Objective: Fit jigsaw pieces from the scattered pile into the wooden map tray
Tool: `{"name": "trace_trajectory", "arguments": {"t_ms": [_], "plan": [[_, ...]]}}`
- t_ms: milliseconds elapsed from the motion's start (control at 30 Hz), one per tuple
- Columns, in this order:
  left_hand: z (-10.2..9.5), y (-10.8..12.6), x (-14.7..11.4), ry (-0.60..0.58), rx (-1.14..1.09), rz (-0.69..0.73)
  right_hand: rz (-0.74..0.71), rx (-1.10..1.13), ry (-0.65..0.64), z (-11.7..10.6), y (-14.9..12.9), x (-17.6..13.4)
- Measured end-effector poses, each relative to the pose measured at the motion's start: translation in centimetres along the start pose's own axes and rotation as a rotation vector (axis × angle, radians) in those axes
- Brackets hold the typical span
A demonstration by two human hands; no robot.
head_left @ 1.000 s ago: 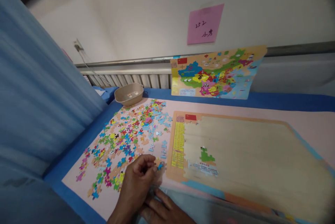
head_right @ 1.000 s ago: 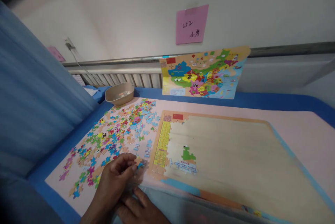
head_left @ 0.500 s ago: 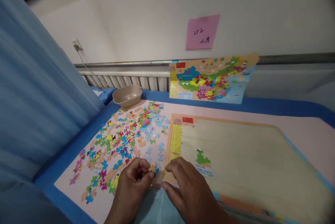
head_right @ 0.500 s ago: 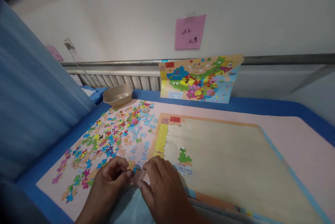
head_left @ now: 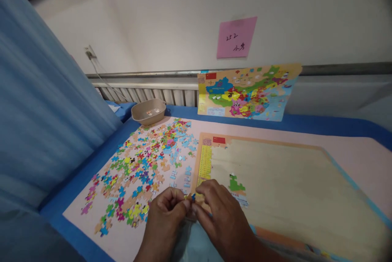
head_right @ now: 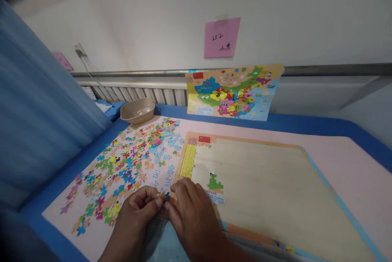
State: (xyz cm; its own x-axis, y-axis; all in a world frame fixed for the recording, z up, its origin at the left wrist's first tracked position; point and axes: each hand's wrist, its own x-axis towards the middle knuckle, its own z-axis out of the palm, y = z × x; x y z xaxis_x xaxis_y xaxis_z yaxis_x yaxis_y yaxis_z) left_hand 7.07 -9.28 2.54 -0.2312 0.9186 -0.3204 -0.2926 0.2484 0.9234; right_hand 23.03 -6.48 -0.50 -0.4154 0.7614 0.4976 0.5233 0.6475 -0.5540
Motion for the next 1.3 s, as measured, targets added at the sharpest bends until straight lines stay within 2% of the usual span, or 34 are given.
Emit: {"name": "trace_trajectory", "arguments": {"t_ms": [167,500,667,767,900,1000,1133,1300], "plan": [[0.2,-0.5,0.3,-0.029,-0.107,-0.098,-0.094,-0.076,0.013,-0.2,0.0,0.4],[0.7,-1.3,0.2,-0.020,-0.181,-0.091,-0.165,-0.183,0.103,-0.7,-0.5,0.9],[0.9,-0.6,0.0,-0.027,-0.071,-0.057,-0.195,-0.244,0.119,-0.9,-0.6,1.0],[0.2,-0.4,-0.5,0.042,0.122,0.053,-0.191,-0.298,0.075,-2.5,1.0,1.8],[-1.2,-1.4,-1.3,0.166,0.418,0.264,-0.075,-0.512,0.015,-5.9,4.6,3.3],[-1.8,-2.4,-1.5,0.210,0.564,0.363,-0.001,-0.599,-0.087,-7.5,6.5,4.0],[-2.0,-3.1,-1.1,0.165,0.602,0.388,0.137,-0.613,-0.235,-7.7,7.8,4.2],[-2.4,-3.9,-0.4,0.103,0.611,0.340,0.214,-0.627,-0.243,-7.3,9.1,4.3]]}}
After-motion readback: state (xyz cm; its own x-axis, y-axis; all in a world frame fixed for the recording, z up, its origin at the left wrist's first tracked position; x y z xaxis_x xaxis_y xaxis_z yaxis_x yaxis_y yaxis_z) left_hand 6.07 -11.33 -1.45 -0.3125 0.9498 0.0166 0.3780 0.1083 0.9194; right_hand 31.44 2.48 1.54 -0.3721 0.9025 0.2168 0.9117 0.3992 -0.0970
